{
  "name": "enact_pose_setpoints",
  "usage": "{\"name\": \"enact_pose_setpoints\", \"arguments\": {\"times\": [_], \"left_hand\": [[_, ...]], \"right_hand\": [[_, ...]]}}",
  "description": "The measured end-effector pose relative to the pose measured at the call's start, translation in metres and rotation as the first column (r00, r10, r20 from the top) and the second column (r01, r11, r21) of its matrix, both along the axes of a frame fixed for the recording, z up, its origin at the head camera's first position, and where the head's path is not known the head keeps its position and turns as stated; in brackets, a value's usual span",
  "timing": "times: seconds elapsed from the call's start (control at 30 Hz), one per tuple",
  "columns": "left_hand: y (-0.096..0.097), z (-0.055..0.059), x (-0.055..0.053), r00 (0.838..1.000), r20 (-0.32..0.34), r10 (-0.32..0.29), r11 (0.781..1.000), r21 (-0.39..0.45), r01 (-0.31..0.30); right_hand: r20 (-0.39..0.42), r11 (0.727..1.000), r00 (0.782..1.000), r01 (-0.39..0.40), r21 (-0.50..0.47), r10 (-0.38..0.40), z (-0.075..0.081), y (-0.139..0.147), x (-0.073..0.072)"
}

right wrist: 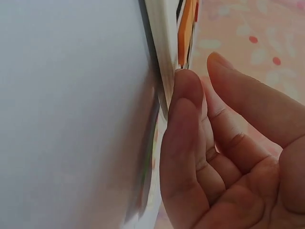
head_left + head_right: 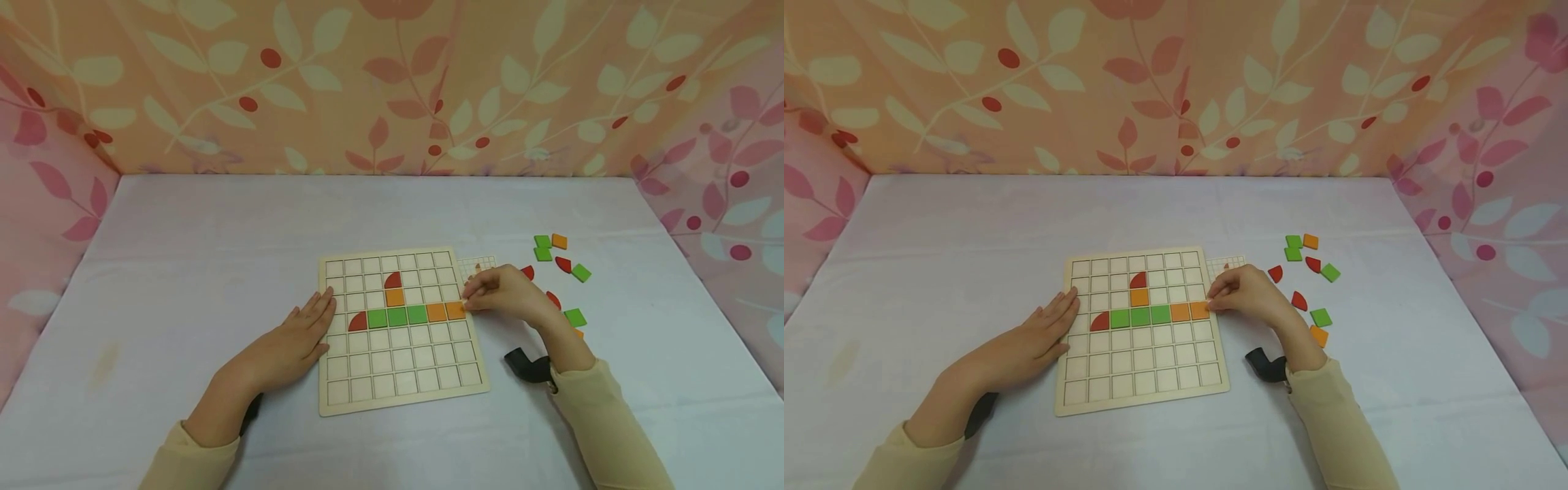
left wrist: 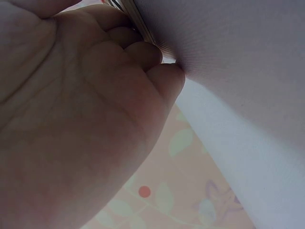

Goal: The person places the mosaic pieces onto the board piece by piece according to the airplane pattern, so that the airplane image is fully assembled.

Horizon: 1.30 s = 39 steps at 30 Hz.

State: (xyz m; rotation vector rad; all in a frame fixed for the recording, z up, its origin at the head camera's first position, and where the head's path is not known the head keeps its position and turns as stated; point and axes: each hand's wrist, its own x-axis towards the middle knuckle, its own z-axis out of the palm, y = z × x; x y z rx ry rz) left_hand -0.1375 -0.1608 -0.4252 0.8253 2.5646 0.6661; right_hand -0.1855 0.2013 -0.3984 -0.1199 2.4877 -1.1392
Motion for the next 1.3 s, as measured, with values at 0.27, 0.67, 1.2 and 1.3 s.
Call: {"name": "enact_pose_setpoints", "arguments": {"times": [0.27, 0.67, 1.2, 1.3], "left_hand": [[0.001, 0.001, 0.000, 1.000, -0.005, -0.002, 1.000, -0.005, 0.002], [0.001, -0.001, -0.001, 1.000, 0.001, -0.003, 1.000, -0.004, 0.003], [0.001, 0.001, 0.000, 1.000, 0.008, 0.005, 1.000, -0.011, -0.005], [0.001, 0.000, 0.000, 1.000, 0.004, 0.004, 1.000, -0.009, -0.004]], "right_hand": [[-0.037, 0.998, 0.997, 0.066, 0.001, -0.066, 0.006, 0.020, -0.004], [-0.099, 0.980, 0.977, 0.195, 0.032, -0.191, 0.020, 0.067, -0.011], [-0.095, 0.977, 0.983, 0.169, 0.128, -0.157, 0.010, 0.098, -0.031], [-0.084, 0.975, 0.986, 0.157, 0.160, -0.145, 0.007, 0.100, -0.035]]}}
